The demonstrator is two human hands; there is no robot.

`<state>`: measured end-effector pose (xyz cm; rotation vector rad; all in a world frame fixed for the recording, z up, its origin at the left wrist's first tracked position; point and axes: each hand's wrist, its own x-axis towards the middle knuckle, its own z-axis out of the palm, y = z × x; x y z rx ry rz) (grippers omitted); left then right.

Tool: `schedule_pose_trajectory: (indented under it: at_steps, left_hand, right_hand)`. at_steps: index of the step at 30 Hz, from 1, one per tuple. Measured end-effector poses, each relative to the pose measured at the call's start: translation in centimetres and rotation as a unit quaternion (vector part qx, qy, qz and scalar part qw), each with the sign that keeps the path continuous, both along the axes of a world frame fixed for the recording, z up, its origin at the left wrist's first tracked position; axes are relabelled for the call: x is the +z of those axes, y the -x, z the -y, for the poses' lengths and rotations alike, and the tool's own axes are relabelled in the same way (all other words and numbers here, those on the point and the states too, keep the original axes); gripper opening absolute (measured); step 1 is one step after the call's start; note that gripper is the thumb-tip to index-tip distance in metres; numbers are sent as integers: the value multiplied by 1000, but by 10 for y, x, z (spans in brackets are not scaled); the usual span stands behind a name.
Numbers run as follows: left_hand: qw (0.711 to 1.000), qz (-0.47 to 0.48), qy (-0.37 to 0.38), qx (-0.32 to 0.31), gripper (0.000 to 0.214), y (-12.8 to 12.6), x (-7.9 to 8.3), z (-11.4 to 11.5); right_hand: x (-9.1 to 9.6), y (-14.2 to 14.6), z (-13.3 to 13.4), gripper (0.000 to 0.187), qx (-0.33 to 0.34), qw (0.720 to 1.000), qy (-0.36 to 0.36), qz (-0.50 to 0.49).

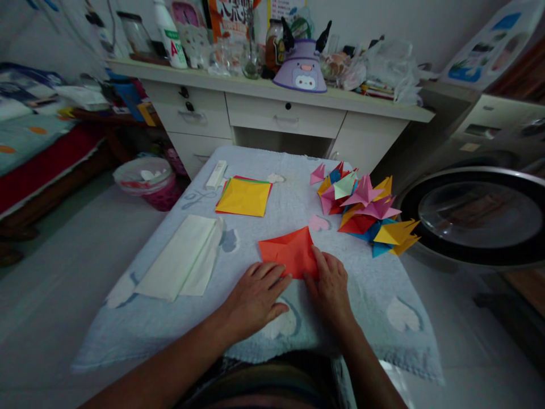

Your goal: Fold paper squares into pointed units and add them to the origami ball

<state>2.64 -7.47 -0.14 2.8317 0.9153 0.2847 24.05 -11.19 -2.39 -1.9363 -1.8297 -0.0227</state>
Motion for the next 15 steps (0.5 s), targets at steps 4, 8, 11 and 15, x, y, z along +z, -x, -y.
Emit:
schedule_pose_trajectory:
  at_steps: [4,8,11,15]
  left_hand:
    - [1000,2,-13,16,50,16,2,2]
    - [1000,-2,-22,22,50,26,4,3]
    - [999,-8,-33,26,49,31,3,4]
    - [999,-10,-40,35,46,35,-1,5]
  right_hand:
    - [-1,1,0,61,-4,1000,0,1]
    - [1,2,-2,64,-5,1000,4,3]
    - [2,2,-3,67,-3,1000,9,2]
    - [1,2,-5,70,0,1000,11,0]
